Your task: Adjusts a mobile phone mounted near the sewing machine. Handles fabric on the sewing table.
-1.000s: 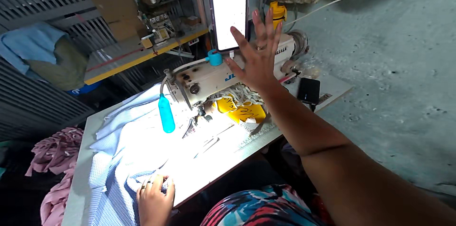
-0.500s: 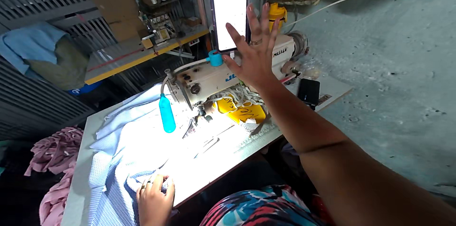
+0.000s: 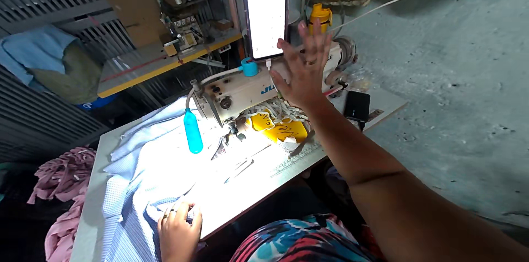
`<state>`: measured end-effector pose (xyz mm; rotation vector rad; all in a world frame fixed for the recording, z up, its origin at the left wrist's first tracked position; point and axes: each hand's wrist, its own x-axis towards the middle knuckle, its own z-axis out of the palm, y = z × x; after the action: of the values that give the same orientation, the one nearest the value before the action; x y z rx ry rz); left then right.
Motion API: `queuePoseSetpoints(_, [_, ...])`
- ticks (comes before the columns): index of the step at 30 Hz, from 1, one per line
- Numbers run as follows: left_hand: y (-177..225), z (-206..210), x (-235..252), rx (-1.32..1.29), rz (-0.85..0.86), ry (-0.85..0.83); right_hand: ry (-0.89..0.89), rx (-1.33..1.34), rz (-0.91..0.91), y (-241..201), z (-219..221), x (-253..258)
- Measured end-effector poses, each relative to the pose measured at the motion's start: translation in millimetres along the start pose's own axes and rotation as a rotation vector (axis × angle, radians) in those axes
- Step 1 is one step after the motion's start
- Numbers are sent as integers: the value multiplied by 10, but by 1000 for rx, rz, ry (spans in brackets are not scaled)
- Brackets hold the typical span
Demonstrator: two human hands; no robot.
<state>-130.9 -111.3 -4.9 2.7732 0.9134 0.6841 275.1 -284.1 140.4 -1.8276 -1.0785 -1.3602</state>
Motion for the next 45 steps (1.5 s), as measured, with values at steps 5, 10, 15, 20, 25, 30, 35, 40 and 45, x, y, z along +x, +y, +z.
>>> queuePoseSetpoints(5, [6,-18,-6,-4,-8,-8,113,-43,114,69,-115,-28])
queuePoseSetpoints(10, [18,-13,-27,-19,-20,38,-131,195,99,-550,-237,-532])
queuePoseSetpoints(15, [108,-99,-51,46,-106,67,-1039,450,-181,-1252,-162,-1133])
queuePoseSetpoints(20, [-21,-53,-243,36,-142,79,-1142,326,-176,-1466,-12,-1413])
queuePoseSetpoints(25, [-142,-126,-421,-72,-83,69,-1048,569,-234,-1462,-210,-1452])
queuePoseSetpoints(30, [-224,-205,-546,-121,-12,30,-975,501,-363,-1637,-243,-1439])
queuePoseSetpoints(35, [-324,-208,-678,-144,26,93,-957,277,-417,-1784,-111,-1322])
queuePoseSetpoints(40, [25,-569,-836,-613,-77,104,-1111,635,21,-2289,-362,-1083])
queuePoseSetpoints(45, [401,-983,-843,-1171,296,-254,-1816,1307,824,-3261,-403,-1005])
